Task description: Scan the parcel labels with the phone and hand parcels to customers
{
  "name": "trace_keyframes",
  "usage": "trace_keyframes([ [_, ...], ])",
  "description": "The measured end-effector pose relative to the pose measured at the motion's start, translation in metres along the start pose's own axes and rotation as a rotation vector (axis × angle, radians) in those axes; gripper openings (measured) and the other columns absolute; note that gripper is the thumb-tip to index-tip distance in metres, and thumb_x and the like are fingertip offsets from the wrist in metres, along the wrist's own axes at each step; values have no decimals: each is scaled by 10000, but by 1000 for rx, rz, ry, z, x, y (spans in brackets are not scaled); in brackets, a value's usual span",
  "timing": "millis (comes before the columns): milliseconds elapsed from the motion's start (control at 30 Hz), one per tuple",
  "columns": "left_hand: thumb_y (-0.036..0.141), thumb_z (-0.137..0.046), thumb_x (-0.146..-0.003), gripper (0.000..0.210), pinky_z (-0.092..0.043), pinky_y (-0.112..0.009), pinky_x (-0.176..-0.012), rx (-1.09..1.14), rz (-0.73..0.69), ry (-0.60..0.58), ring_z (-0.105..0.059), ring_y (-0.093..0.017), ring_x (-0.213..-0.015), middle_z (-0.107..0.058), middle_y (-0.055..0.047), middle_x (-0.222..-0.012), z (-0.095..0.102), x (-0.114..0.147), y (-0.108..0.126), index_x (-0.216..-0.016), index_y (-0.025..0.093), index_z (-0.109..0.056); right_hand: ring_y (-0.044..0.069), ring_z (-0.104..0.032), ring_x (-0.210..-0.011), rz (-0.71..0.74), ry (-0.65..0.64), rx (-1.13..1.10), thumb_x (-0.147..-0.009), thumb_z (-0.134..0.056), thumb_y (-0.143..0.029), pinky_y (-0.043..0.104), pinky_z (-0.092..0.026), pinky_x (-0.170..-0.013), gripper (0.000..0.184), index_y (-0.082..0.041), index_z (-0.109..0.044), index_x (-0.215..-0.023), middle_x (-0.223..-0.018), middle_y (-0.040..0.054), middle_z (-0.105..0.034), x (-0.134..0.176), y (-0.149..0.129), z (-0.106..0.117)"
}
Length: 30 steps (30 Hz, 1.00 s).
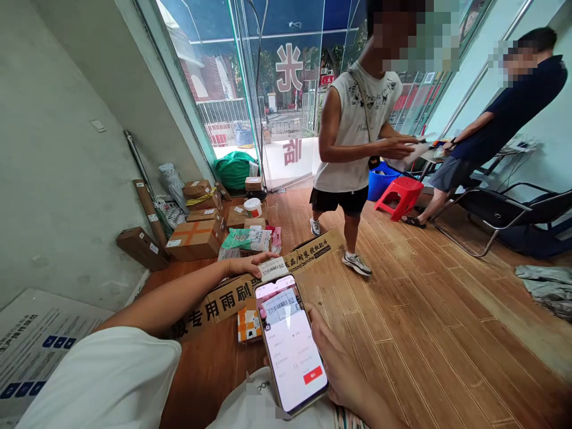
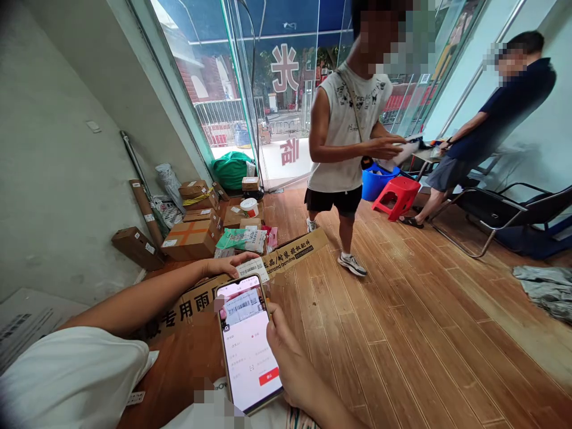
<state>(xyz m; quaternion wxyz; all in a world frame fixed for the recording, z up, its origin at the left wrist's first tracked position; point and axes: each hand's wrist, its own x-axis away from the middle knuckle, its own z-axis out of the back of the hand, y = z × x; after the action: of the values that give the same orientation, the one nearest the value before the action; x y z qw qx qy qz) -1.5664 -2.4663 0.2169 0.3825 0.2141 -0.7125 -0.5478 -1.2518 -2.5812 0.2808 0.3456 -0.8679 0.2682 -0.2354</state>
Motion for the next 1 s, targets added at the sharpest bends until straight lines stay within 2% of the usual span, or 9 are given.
trace_keyframes([
  [133,324,-779,-572,900,-406,-385,-967,-26,7,1,-502,-263,-1170,-487,-48,-1325,1,-2,0,-1350,285,-328,214,-656,-768,1,-37,-31,-771,-604,-665,361,-505,-700,616,-275,-445,-1222,-1097,81,-660,-2,1,1],
  [300,313,-782,-590,893,-402,-382,-973,-112,22,10,-507,-271,-1156,-530,-32,-1262,-1,-2,7,-1359,289,-330,234,-664,-782,-2,-6,-51,-758,-611,-674,377,-513,-701,623,-262,-464,-1202,-1063,86,-676,-2,-3,0],
  [367,300,-778,-602,880,-399,-366,-975,-285,12,57,-518,-271,-1134,-550,-21,-1224,-3,0,15,-1365,295,-340,264,-679,-804,-12,21,-70,-755,-617,-671,407,-520,-723,619,-264,-475,-1199,-1065,97,-684,-2,-4,0],
  [500,334,-765,-616,850,-411,-333,-928,-785,-46,231,-564,-289,-1047,-607,-25,-1135,-12,3,29,-1376,289,-386,305,-705,-827,-25,87,-138,-786,-608,-638,457,-527,-750,623,-265,-429,-1252,-1078,116,-697,-3,-2,4],
  [633,332,-731,-657,835,-408,-338,-911,-1068,-124,313,-563,-309,-1089,-583,-49,-1249,-22,-1,36,-1402,301,-358,303,-715,-836,-9,156,-167,-835,-564,-615,444,-528,-739,674,-256,-328,-1354,-1088,122,-703,-4,-2,5],
  [733,343,-709,-686,811,-402,-337,-928,-1143,-151,298,-555,-306,-1129,-553,-68,-1315,-25,-8,35,-1408,291,-343,286,-713,-856,1,147,-153,-850,-555,-603,429,-526,-750,669,-269,-308,-1374,-1143,113,-687,-6,-3,2],
  [900,366,-670,-731,735,-417,-318,-900,-1197,-137,266,-579,-277,-1092,-585,-67,-1270,-25,-13,28,-1395,299,-362,249,-684,-942,52,143,-81,-858,-572,-571,387,-511,-804,580,-276,-377,-1318,-1285,98,-606,-9,1,-6],
  [1000,350,-622,-771,674,-425,-309,-885,-1234,-121,258,-587,-255,-1070,-586,-59,-1262,-25,-12,25,-1393,317,-365,239,-676,-945,53,107,-78,-845,-585,-580,368,-508,-799,574,-288,-387,-1297,-1262,90,-618,-9,4,-8],
])
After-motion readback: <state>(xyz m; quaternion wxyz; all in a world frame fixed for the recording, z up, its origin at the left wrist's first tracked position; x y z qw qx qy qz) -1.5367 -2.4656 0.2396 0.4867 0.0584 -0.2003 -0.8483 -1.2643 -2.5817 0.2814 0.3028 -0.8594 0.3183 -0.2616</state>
